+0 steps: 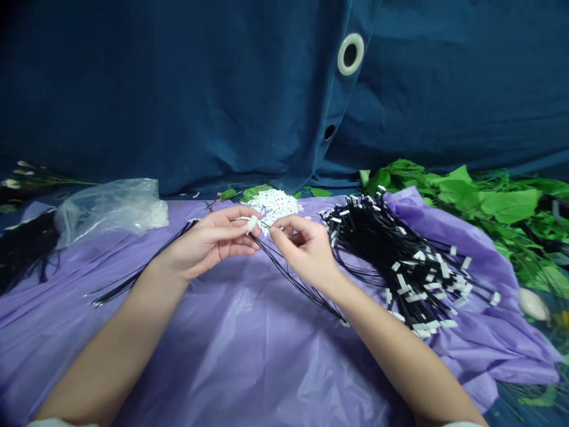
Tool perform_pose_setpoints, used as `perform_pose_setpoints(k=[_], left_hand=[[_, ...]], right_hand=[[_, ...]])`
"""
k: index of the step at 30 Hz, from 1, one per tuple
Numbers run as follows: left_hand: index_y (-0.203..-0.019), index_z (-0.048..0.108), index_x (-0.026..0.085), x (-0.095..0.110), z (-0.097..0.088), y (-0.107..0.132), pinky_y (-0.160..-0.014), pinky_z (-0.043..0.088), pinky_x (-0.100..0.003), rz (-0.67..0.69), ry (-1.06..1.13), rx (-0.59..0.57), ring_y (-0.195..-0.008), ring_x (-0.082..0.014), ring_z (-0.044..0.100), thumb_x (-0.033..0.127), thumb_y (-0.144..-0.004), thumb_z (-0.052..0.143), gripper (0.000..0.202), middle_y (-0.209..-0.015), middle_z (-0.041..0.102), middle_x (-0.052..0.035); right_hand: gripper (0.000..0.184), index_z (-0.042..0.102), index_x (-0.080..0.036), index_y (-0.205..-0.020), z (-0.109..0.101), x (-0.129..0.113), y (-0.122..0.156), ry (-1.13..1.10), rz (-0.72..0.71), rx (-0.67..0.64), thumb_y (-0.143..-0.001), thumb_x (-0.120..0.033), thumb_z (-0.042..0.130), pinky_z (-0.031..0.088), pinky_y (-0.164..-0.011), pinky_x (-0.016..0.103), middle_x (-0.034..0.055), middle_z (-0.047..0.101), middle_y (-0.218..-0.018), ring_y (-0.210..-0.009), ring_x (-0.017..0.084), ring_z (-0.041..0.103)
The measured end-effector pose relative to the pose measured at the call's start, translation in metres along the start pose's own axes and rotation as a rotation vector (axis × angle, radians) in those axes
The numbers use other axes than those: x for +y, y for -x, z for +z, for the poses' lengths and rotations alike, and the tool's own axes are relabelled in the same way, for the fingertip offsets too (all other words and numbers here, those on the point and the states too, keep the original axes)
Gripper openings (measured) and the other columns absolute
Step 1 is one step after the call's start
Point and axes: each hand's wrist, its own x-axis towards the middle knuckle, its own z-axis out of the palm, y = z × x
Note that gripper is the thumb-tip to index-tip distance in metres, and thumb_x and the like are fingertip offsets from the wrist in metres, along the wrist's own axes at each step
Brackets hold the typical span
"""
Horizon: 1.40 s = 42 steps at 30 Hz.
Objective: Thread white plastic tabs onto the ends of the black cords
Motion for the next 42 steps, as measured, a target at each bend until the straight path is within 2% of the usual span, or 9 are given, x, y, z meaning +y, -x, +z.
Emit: perform_pose_setpoints(k=[5, 8, 11, 17, 21, 42], left_hand=[[-0.108, 0.062, 0.017, -0.001, -0.003, 0.000, -0.073, 0.059, -0.027, 0.004, -0.001, -0.013, -0.073, -0.0137, 0.070, 0.021, -0.083, 0.066, 0.025, -0.088, 0.069, -0.0034], [-0.107, 0.062, 0.018, 0.000, -0.002, 0.001, -0.073, 0.059, -0.027, 0.015, -0.010, -0.010, -0.073, -0.0140, 0.070, 0.022, -0.083, 0.067, 0.026, -0.088, 0.069, -0.0033], [-0.103, 0.062, 0.019, 0.001, 0.000, 0.003, -0.073, 0.059, -0.027, 0.038, -0.017, -0.006, -0.073, -0.0135, 0.070, 0.022, -0.082, 0.068, 0.022, -0.090, 0.068, -0.0027], [-0.095, 0.064, 0.019, 0.001, 0.003, 0.009, -0.072, 0.060, -0.026, 0.124, -0.042, -0.075, -0.073, -0.0107, 0.067, 0.021, -0.084, 0.066, 0.011, -0.085, 0.061, 0.0003], [-0.094, 0.064, 0.019, 0.002, 0.005, 0.011, -0.071, 0.061, -0.025, 0.141, -0.038, -0.120, -0.075, -0.0099, 0.065, 0.020, -0.086, 0.064, 0.008, -0.089, 0.057, -0.0002], [-0.096, 0.064, 0.022, 0.003, 0.010, 0.015, -0.069, 0.061, -0.025, 0.086, -0.021, -0.099, -0.078, -0.0112, 0.066, 0.021, -0.084, 0.066, 0.012, -0.093, 0.058, 0.0000]], right_hand=[[0.014, 0.066, -0.017, -0.076, -0.003, -0.006, -0.001, -0.064, 0.016, -0.014, -0.083, -0.029, 0.064, 0.032, -0.045, 0.020, -0.0015, 0.053, -0.060, -0.051, 0.007, 0.043], [0.011, 0.064, -0.018, -0.083, -0.005, -0.010, 0.001, -0.159, 0.039, -0.094, -0.085, -0.028, 0.062, 0.027, -0.042, 0.020, -0.0064, 0.042, -0.052, -0.045, 0.005, 0.033], [0.008, 0.063, -0.018, -0.083, -0.005, -0.015, 0.006, -0.146, 0.019, -0.159, -0.085, -0.025, 0.060, 0.027, -0.045, 0.021, -0.0064, 0.042, -0.053, -0.046, 0.006, 0.033], [0.010, 0.063, -0.018, -0.078, -0.004, -0.023, 0.014, -0.009, -0.061, -0.106, -0.085, -0.024, 0.060, 0.027, -0.047, 0.022, -0.0056, 0.041, -0.052, -0.048, 0.006, 0.031], [0.011, 0.063, -0.017, -0.075, -0.005, -0.028, 0.015, 0.030, -0.073, -0.085, -0.084, -0.023, 0.060, 0.027, -0.047, 0.022, -0.0061, 0.038, -0.051, -0.048, 0.006, 0.029], [0.012, 0.063, -0.017, -0.072, -0.006, -0.033, 0.017, 0.150, -0.162, -0.076, -0.083, -0.018, 0.059, 0.026, -0.045, 0.020, -0.0077, 0.032, -0.049, -0.046, 0.004, 0.027]])
